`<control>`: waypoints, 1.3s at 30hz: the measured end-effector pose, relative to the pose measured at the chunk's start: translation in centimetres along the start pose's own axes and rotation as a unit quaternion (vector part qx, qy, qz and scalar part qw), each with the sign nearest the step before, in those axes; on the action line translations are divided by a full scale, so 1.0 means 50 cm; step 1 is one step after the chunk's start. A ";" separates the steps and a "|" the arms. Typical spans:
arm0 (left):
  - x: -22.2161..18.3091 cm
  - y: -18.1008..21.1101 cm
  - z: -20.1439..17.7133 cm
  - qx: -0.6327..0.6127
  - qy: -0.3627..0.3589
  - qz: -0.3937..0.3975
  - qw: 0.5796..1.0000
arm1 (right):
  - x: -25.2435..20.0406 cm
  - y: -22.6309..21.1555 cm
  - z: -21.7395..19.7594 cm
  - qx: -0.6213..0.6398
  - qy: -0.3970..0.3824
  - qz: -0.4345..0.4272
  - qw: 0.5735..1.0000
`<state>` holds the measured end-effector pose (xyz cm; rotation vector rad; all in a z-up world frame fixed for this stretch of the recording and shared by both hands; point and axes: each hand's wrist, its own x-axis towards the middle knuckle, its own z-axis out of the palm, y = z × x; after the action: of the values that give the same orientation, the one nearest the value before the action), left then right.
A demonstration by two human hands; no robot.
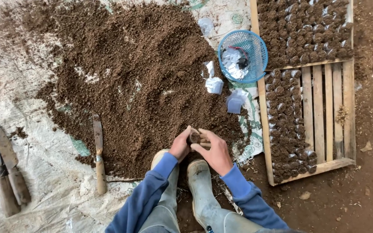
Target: Filling small plastic bags with soil substrate and arranging them in a wooden crate for agricultural use.
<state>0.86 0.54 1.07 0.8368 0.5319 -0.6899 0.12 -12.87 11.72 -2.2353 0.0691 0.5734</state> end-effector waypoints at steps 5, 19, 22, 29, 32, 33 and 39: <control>-0.002 0.006 -0.002 -0.043 0.058 -0.017 0.997 | -0.011 0.064 0.021 -0.138 0.063 -0.127 0.980; 0.025 -0.030 -0.019 -0.001 0.065 0.005 0.998 | 0.050 0.205 0.116 -0.278 0.198 -0.336 0.878; 0.018 -0.027 -0.017 -0.001 0.066 0.002 0.998 | 0.041 0.170 0.108 -0.266 0.196 -0.338 0.881; 0.054 -0.057 -0.043 -0.016 0.076 0.004 0.997 | 0.020 0.119 0.086 -0.138 0.185 -0.282 0.931; 0.051 -0.055 -0.036 -0.022 0.073 -0.006 0.997 | 0.025 0.121 0.099 -0.093 0.208 -0.258 0.939; 0.044 -0.047 -0.029 -0.033 0.079 -0.014 0.996 | 0.028 0.121 0.103 -0.067 0.215 -0.234 0.946; 0.062 -0.065 -0.045 -0.023 0.069 -0.002 0.997 | 0.031 0.116 0.106 -0.114 0.246 -0.272 0.923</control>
<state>0.20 -0.24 -3.86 0.8455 0.6719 -0.6241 -1.87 -12.69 3.97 -2.4267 -0.3729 -0.3004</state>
